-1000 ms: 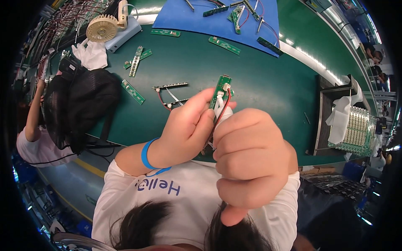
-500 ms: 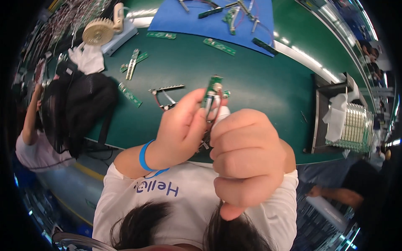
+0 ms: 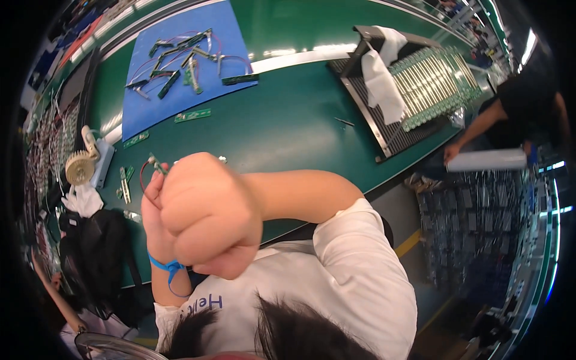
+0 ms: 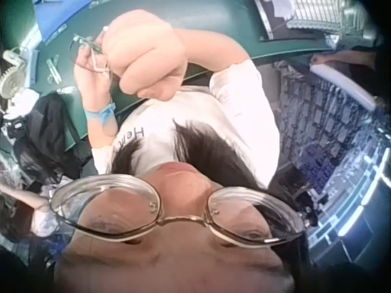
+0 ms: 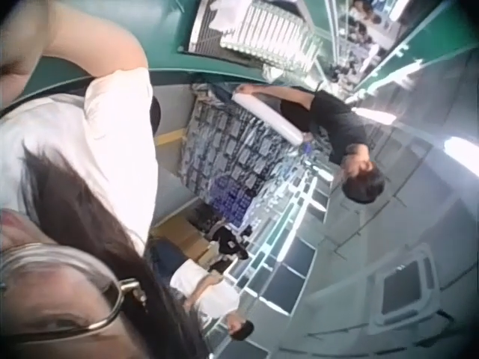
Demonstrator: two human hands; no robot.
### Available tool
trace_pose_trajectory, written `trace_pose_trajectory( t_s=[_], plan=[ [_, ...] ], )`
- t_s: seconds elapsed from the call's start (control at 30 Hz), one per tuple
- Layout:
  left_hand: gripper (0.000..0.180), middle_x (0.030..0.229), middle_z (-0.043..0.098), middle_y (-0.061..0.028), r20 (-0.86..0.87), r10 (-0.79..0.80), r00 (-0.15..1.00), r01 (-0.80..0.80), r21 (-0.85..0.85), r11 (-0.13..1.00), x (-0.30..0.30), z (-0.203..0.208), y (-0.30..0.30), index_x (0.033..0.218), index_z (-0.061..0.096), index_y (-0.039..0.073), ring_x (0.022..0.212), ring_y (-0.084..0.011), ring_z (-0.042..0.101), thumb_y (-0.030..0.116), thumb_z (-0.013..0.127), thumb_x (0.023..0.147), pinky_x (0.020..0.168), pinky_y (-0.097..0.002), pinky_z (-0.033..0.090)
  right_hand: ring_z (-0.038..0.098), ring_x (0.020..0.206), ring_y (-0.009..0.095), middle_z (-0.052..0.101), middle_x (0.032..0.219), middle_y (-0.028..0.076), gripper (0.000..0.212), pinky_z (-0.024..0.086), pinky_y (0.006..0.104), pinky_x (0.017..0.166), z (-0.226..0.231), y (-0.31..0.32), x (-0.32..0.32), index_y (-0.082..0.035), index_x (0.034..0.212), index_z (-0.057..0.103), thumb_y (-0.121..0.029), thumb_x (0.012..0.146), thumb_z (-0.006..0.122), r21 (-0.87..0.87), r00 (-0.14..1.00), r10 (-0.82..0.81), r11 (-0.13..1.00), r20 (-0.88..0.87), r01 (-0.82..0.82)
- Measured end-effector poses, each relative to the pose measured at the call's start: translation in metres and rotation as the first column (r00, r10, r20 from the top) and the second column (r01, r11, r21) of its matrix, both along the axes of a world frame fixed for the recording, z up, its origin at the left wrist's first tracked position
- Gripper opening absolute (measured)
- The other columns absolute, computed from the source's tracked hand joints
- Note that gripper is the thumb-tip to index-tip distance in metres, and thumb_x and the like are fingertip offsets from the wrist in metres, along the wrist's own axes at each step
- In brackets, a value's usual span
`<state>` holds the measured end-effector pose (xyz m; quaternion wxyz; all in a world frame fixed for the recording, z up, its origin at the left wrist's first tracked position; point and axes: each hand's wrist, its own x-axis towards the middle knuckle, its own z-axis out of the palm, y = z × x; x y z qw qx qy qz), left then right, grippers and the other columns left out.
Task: Applying adhesive and assembling components on small circuit boards at a factory workbench.
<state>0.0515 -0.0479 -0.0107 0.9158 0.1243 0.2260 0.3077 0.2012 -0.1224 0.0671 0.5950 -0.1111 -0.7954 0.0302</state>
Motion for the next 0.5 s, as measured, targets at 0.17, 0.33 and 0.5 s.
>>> trace_pose_trajectory(
  t_s=[0.17,0.33,0.5],
  plan=[
    [0.015,0.109,0.049,-0.0269,0.183,-0.074,0.98,0.068,0.038,0.997,0.0,0.012,0.001,0.092,0.051,0.004,0.098,-0.0355,0.052,0.013,0.043,0.083,0.084,-0.0429,0.044,0.046,0.046,0.021,0.051,0.059,0.004,0.009,0.04,0.0313,0.047,-0.001,0.012,0.014,-0.008,0.06,0.052,-0.009,0.069,0.05,-0.062,0.983,0.083,0.994,-0.161,-0.094],
    [0.016,0.105,0.051,-0.0246,-0.012,-0.093,0.996,0.094,0.056,0.994,0.008,0.013,0.001,0.088,0.045,0.005,0.095,-0.0296,0.053,0.0,0.053,0.075,0.081,-0.0359,0.045,0.051,0.058,0.013,0.051,0.065,0.002,0.022,0.04,0.0265,0.065,0.014,0.008,0.036,-0.014,0.071,0.044,-0.022,0.086,0.03,-0.337,0.835,0.319,0.805,-0.449,-0.488],
    [0.036,0.097,0.053,-0.0167,-0.156,-0.01,0.988,0.045,0.222,0.974,0.011,0.017,-0.009,0.091,0.041,0.009,0.088,-0.0206,0.055,-0.011,0.059,0.068,0.073,-0.0291,0.048,0.051,0.057,0.011,0.051,0.064,0.001,0.023,0.04,0.0246,0.065,0.013,0.003,0.02,-0.014,0.072,0.045,-0.026,0.087,0.032,-0.366,0.768,0.28,0.752,-0.576,-0.549]
  ],
)
